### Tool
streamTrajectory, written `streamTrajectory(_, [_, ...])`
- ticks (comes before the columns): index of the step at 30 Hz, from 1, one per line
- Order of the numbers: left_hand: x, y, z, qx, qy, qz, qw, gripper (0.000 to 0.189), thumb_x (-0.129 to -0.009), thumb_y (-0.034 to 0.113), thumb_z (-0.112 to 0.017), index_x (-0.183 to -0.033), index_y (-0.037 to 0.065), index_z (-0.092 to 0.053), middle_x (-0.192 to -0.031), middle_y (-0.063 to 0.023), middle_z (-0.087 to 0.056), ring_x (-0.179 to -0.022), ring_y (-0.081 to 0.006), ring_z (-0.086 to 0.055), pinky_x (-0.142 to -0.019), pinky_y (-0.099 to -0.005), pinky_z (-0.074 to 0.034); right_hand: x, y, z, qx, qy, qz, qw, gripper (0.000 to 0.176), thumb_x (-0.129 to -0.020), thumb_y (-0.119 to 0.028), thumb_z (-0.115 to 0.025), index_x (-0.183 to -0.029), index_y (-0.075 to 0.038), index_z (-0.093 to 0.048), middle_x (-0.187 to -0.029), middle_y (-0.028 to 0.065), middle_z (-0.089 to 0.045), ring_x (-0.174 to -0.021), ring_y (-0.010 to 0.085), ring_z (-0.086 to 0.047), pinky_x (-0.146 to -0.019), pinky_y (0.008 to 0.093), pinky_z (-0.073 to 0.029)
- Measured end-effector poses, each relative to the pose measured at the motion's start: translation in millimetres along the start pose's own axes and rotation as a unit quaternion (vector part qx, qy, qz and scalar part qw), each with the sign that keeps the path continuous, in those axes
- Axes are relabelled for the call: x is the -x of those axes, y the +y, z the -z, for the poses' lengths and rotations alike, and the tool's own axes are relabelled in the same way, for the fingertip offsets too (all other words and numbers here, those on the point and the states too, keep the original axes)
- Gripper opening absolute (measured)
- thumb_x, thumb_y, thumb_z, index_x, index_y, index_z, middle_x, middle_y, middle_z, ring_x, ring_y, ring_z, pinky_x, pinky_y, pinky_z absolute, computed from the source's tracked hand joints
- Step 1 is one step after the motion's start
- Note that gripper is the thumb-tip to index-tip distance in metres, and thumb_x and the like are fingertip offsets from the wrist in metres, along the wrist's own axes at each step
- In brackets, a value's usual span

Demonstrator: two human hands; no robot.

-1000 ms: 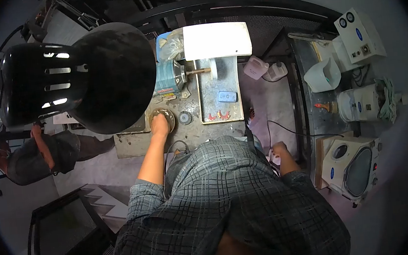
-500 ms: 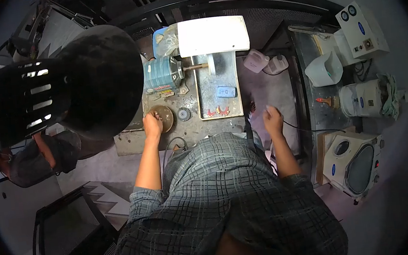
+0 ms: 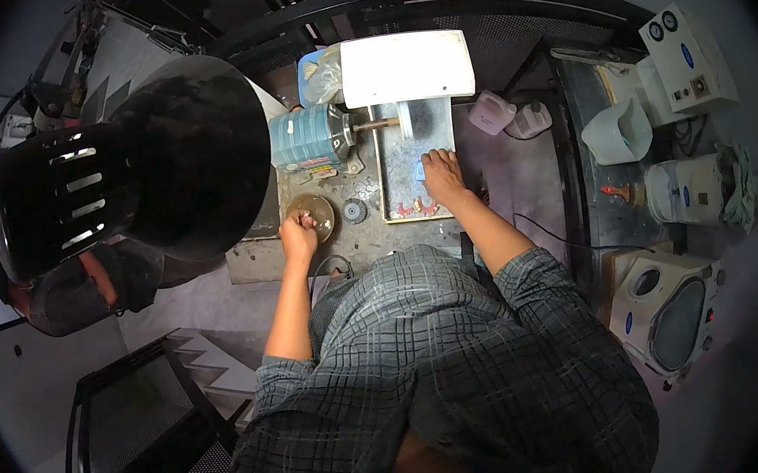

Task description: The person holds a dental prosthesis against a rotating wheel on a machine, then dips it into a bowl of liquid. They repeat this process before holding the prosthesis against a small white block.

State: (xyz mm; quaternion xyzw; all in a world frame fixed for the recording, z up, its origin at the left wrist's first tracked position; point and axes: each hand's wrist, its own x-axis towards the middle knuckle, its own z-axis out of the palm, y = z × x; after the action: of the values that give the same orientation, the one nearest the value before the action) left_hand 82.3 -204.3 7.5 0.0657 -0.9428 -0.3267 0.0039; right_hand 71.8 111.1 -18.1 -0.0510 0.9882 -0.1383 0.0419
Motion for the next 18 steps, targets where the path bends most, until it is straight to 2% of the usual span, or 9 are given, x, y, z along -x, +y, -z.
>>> streamTrajectory(3, [2, -7, -2, 0.002, -0.001, -0.029, 1.0, 0.007, -0.079, -0.001, -0.056, -0.085, -0.004, -0.059, -0.068, -0.0151, -0.062, -0.065, -0.0195, -0.063, -0.06, -0.0308, -0.047, 2, 4, -6, -0.044, 0.025, 0.003, 0.999, 0.04, -0.063, -0.014, -0.072, -0.096, -0.003, -0.052, -0.101, 0.0138, -0.054, -0.099, 0.0276, -0.049, -0.085, 0.0374, -0.036])
streamTrajectory(5, [1, -21, -8, 0.012, 0.007, -0.042, 0.999, 0.008, -0.08, 0.0, -0.056, -0.085, -0.005, -0.059, -0.069, -0.0142, -0.063, -0.064, -0.0181, -0.063, -0.06, -0.0294, -0.047, 3, 7, -17, -0.235, 0.153, -0.036, 0.959, 0.04, -0.063, -0.017, -0.071, -0.092, -0.001, -0.047, -0.093, 0.0168, -0.054, -0.087, 0.0337, -0.053, -0.075, 0.0392, -0.042])
streamTrajectory(6, [0, -26, -12, 0.022, 0.015, -0.056, 0.998, 0.008, -0.08, 0.0, -0.056, -0.086, -0.005, -0.059, -0.07, -0.0133, -0.063, -0.064, -0.0168, -0.063, -0.06, -0.028, -0.047, 3, 7, -15, -0.233, 0.153, -0.038, 0.96, 0.04, -0.063, -0.017, -0.071, -0.092, -0.001, -0.047, -0.093, 0.0168, -0.054, -0.087, 0.0337, -0.053, -0.075, 0.0392, -0.042])
streamTrajectory(8, [0, -21, -10, 0.029, 0.005, -0.046, 0.999, 0.008, -0.08, -0.001, -0.055, -0.086, -0.005, -0.059, -0.07, -0.0126, -0.063, -0.064, -0.0158, -0.062, -0.06, -0.027, -0.047, -3, -4, -4, -0.3, 0.194, -0.12, 0.926, 0.045, -0.06, -0.021, -0.073, -0.088, -0.002, -0.044, -0.085, 0.0189, -0.056, -0.078, 0.0369, -0.055, -0.068, 0.0419, -0.044])
streamTrajectory(14, [-10, -36, -27, 0.046, -0.014, 0.001, 0.999, 0.008, -0.082, -0.001, -0.054, -0.086, -0.005, -0.059, -0.071, -0.0109, -0.063, -0.064, -0.0148, -0.062, -0.06, -0.0261, -0.047, -23, -20, 12, -0.309, 0.213, -0.141, 0.916, 0.044, -0.058, -0.021, -0.075, -0.084, -0.005, -0.044, -0.078, 0.0167, -0.057, -0.076, 0.0346, -0.057, -0.066, 0.041, -0.044])
streamTrajectory(18, [-11, -39, -27, 0.031, 0.011, -0.067, 0.997, 0.008, -0.082, 0.0, -0.055, -0.087, -0.005, -0.059, -0.071, -0.011, -0.063, -0.064, -0.0148, -0.062, -0.06, -0.0263, -0.047, -28, -25, 23, -0.331, 0.185, -0.147, 0.913, 0.042, -0.058, -0.017, -0.075, -0.082, -0.004, -0.043, -0.074, 0.0159, -0.057, -0.073, 0.0341, -0.058, -0.064, 0.0417, -0.044])
